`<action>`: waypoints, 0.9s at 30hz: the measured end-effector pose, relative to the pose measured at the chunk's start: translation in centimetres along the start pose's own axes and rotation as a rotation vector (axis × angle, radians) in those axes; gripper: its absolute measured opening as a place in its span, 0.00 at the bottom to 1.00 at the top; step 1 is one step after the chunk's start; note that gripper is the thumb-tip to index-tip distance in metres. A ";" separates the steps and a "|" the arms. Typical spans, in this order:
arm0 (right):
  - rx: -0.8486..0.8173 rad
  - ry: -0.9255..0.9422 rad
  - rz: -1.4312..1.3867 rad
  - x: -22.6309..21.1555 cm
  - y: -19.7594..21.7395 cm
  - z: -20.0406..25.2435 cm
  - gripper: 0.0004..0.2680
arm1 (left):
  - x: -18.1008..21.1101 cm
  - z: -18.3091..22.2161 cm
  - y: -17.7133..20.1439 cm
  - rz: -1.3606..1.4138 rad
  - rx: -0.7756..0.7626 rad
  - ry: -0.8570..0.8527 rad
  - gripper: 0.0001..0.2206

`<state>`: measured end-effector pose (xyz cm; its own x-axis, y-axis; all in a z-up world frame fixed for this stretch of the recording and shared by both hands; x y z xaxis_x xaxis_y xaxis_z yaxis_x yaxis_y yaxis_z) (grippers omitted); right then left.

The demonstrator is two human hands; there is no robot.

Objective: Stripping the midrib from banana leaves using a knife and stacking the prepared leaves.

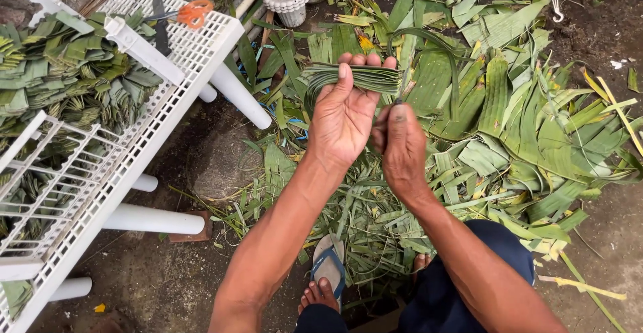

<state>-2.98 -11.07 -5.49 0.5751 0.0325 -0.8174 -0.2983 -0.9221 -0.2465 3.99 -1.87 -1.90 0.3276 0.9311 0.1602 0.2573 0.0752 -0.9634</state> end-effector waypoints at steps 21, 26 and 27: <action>0.047 -0.055 0.012 -2.6 1.6 -2.9 0.08 | 0.3 0.9 0.6 -0.270 -0.020 -0.103 0.10; -0.035 -0.074 0.021 -2.9 1.0 -2.6 0.17 | 0.2 0.9 0.6 -0.366 -0.036 -0.132 0.11; -0.017 -0.079 0.033 -2.6 1.0 -2.5 0.16 | 0.1 0.9 0.5 -0.392 -0.035 -0.139 0.11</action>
<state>-2.86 -13.06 -2.25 0.5031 0.0318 -0.8637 -0.3024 -0.9297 -0.2104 3.31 -1.44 -2.54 0.0731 0.8740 0.4804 0.3695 0.4237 -0.8270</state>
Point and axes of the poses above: each hand's wrist, its own z-axis away from the middle knuckle, its own y-axis out of the back of the hand, x = y × z, the point moved 4 cm from there along -z, towards the middle knuckle, and after that the axes turned 6 degrees about y, right-handed, at the moved point
